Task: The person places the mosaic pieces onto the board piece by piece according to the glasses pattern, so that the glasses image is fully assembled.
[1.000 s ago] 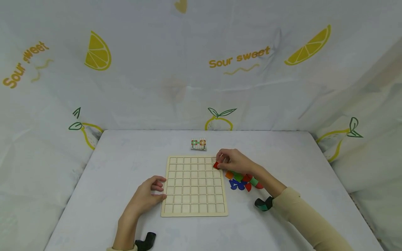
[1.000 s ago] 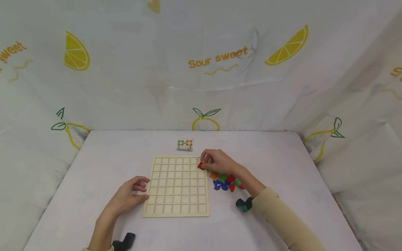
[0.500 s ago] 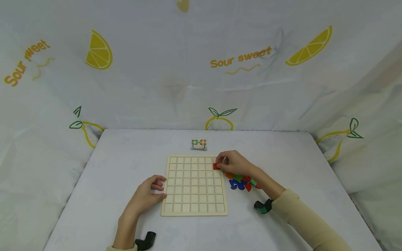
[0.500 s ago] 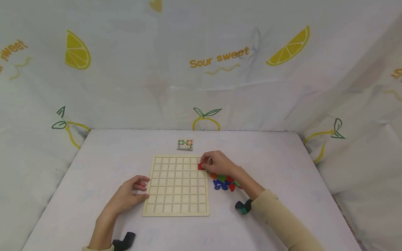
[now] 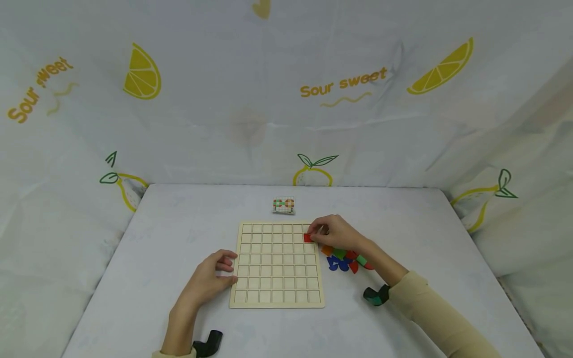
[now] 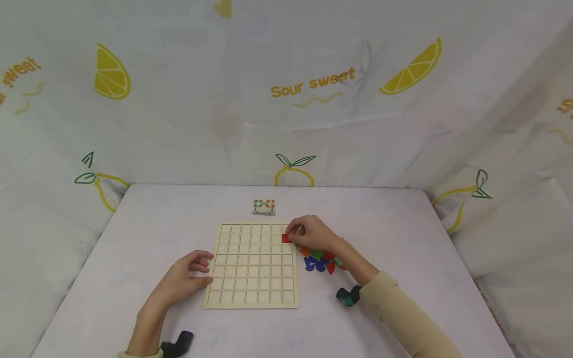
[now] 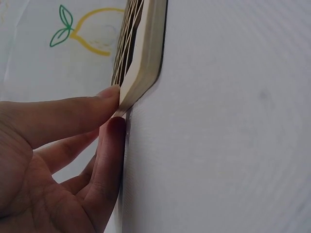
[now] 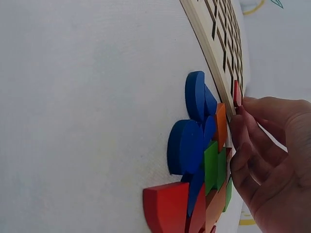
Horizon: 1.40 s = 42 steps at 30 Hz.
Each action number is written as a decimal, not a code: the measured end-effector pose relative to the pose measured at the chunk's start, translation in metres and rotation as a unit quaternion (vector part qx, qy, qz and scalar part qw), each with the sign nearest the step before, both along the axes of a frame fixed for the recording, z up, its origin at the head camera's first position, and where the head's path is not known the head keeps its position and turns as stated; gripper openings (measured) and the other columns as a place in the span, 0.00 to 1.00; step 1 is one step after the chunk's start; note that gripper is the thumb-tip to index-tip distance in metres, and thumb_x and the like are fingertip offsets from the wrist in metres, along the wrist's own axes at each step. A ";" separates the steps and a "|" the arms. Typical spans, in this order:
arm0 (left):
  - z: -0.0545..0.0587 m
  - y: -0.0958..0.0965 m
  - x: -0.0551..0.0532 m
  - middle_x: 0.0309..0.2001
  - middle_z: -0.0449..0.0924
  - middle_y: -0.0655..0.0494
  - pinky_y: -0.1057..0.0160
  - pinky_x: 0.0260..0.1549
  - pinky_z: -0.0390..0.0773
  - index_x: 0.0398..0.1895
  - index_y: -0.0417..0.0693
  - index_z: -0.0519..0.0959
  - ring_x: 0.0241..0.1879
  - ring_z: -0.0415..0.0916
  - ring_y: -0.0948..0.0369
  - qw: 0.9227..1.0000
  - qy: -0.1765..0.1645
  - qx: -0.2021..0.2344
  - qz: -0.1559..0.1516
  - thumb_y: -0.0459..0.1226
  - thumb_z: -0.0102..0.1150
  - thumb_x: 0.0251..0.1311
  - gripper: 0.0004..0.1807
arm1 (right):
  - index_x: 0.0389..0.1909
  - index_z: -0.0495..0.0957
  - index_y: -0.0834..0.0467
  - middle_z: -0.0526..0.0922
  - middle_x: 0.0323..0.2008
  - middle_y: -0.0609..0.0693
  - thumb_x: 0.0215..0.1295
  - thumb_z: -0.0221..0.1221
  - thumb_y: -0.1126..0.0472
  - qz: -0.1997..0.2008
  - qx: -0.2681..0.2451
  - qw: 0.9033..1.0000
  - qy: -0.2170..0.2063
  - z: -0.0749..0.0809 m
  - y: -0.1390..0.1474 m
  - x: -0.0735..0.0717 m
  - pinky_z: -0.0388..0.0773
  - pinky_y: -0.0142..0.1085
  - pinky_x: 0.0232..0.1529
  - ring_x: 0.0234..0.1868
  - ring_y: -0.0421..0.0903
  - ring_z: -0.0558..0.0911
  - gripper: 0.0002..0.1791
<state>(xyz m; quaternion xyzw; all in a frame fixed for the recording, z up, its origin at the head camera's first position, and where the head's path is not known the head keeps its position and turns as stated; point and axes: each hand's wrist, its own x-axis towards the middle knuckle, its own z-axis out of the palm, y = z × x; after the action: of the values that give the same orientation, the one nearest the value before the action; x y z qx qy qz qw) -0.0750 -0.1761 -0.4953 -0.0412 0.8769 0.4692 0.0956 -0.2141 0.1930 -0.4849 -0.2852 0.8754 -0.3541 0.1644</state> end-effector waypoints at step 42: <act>-0.001 -0.001 0.000 0.49 0.84 0.50 0.61 0.46 0.82 0.60 0.45 0.83 0.49 0.85 0.59 1.000 0.009 -0.004 -0.001 0.27 0.81 0.51 0.30 | 0.51 0.87 0.58 0.88 0.42 0.49 0.64 0.77 0.54 -0.063 0.060 0.996 -0.025 -0.002 0.075 -0.011 0.82 0.28 0.40 0.41 0.45 0.80 0.18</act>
<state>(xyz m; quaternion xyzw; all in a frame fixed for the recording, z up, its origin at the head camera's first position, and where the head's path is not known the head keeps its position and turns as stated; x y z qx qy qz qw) -0.0746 -0.1770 -0.4960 -0.0363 0.8799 0.4655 0.0878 -0.2251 0.2680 -0.4872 -0.2099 0.9070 -0.3176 0.1800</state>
